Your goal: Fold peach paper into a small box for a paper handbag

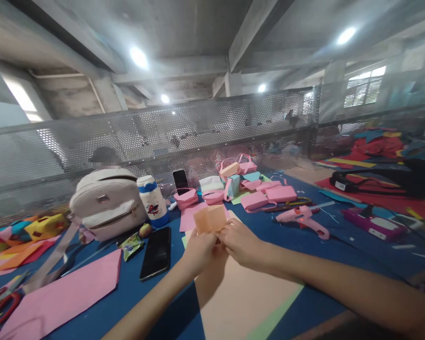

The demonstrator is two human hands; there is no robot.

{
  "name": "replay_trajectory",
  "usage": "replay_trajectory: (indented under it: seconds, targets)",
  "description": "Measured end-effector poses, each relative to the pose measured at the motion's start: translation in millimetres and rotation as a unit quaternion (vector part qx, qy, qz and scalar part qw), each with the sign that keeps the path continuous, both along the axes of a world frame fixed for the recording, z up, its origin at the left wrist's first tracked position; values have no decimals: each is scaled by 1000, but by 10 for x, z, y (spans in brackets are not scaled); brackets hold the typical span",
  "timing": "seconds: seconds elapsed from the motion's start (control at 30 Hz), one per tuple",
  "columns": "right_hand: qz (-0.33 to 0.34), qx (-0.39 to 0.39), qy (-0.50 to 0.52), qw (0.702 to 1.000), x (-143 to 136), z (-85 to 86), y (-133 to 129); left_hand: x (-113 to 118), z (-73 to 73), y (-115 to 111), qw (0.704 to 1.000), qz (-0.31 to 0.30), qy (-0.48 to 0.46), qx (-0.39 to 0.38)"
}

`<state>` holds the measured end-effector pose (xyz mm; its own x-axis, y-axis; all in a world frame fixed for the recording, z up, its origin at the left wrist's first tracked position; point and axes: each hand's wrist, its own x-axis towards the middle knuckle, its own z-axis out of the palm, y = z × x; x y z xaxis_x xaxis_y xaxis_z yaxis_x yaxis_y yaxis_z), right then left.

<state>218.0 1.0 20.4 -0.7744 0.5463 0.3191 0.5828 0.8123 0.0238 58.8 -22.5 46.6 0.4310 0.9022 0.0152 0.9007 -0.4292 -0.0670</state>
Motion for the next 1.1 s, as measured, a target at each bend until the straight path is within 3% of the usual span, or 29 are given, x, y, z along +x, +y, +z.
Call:
replay_trajectory:
  seconds: [0.63,0.9,1.1]
  targets:
    - [-5,48,-40,998,-37,-176,98,-13,-9,27,1000,11,6,0]
    - [-36,32,-60,997,-70,-112,49,-35,-61,51,1000,15,-7,4]
    - [-47,21,-51,997,-134,-144,67,6,-11,15,1000,18,4,-11]
